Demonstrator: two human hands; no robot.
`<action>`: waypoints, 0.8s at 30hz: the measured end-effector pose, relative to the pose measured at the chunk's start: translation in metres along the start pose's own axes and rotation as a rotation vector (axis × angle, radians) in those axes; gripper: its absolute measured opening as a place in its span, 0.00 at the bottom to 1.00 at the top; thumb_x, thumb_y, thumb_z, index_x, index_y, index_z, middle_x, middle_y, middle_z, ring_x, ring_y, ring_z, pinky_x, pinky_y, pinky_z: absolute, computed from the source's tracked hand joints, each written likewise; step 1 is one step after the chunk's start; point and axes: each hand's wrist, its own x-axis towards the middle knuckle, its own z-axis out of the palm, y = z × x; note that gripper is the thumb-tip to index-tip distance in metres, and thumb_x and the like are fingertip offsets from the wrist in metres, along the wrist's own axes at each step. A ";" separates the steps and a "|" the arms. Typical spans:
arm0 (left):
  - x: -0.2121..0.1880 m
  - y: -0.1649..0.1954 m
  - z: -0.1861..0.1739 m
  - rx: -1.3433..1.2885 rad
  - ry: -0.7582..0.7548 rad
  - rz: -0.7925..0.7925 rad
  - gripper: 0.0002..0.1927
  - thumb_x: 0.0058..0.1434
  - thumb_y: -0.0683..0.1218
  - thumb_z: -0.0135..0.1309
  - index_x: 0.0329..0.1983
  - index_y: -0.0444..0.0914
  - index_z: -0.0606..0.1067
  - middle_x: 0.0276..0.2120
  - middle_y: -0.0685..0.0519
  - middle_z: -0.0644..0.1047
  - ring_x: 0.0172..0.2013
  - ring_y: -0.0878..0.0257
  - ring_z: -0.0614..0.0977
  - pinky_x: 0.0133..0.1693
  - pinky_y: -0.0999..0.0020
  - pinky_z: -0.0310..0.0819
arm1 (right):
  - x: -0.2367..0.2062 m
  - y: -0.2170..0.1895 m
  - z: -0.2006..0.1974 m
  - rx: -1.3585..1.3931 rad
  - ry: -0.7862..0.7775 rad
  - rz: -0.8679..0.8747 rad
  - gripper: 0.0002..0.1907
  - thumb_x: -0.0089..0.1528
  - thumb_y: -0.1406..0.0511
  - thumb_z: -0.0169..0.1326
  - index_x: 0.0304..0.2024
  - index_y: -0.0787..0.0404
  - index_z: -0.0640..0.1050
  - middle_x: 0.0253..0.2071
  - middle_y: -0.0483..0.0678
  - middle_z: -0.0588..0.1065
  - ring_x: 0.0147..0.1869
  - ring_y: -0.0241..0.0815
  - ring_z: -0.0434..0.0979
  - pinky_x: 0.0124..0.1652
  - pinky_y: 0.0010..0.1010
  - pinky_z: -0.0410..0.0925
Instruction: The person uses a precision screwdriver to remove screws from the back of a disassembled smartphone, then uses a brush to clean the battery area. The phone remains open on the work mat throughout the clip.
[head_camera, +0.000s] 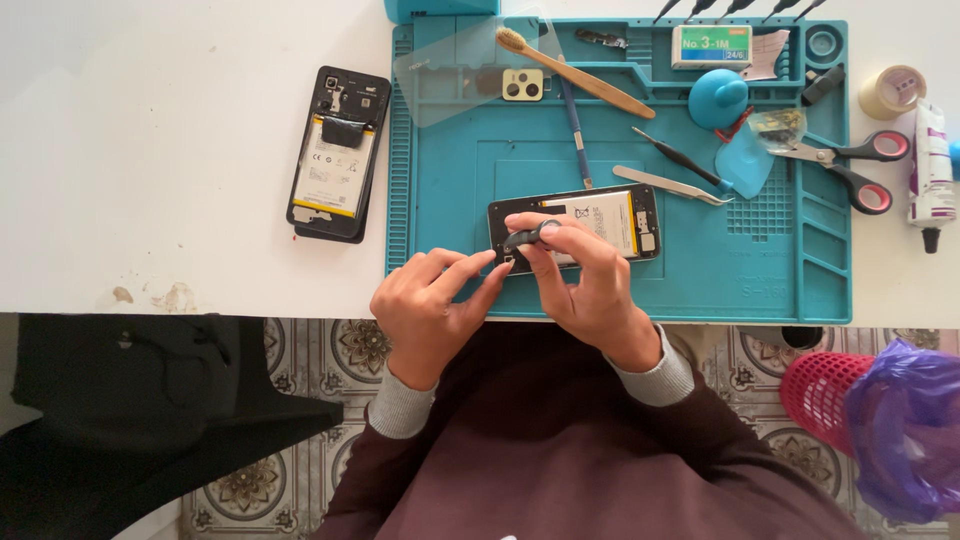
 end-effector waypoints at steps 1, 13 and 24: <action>0.000 0.000 0.000 0.002 -0.001 0.001 0.09 0.55 0.52 0.72 0.36 0.48 0.84 0.26 0.62 0.77 0.23 0.66 0.75 0.24 0.68 0.64 | 0.000 0.000 0.000 0.000 0.001 -0.002 0.21 0.69 0.77 0.54 0.58 0.62 0.60 0.53 0.63 0.77 0.49 0.49 0.84 0.46 0.32 0.79; 0.003 0.001 -0.002 -0.004 -0.006 0.003 0.09 0.55 0.52 0.71 0.36 0.48 0.84 0.27 0.62 0.77 0.25 0.65 0.76 0.25 0.67 0.66 | 0.012 -0.007 -0.007 -0.036 -0.111 -0.029 0.28 0.67 0.80 0.57 0.64 0.54 0.67 0.55 0.56 0.78 0.52 0.52 0.82 0.47 0.37 0.76; -0.002 0.006 -0.001 0.006 -0.012 -0.010 0.09 0.55 0.51 0.71 0.37 0.49 0.84 0.27 0.62 0.77 0.26 0.65 0.77 0.27 0.67 0.67 | 0.022 -0.021 -0.012 -0.050 -0.149 -0.055 0.23 0.64 0.78 0.58 0.58 0.56 0.70 0.50 0.54 0.75 0.50 0.53 0.76 0.51 0.40 0.71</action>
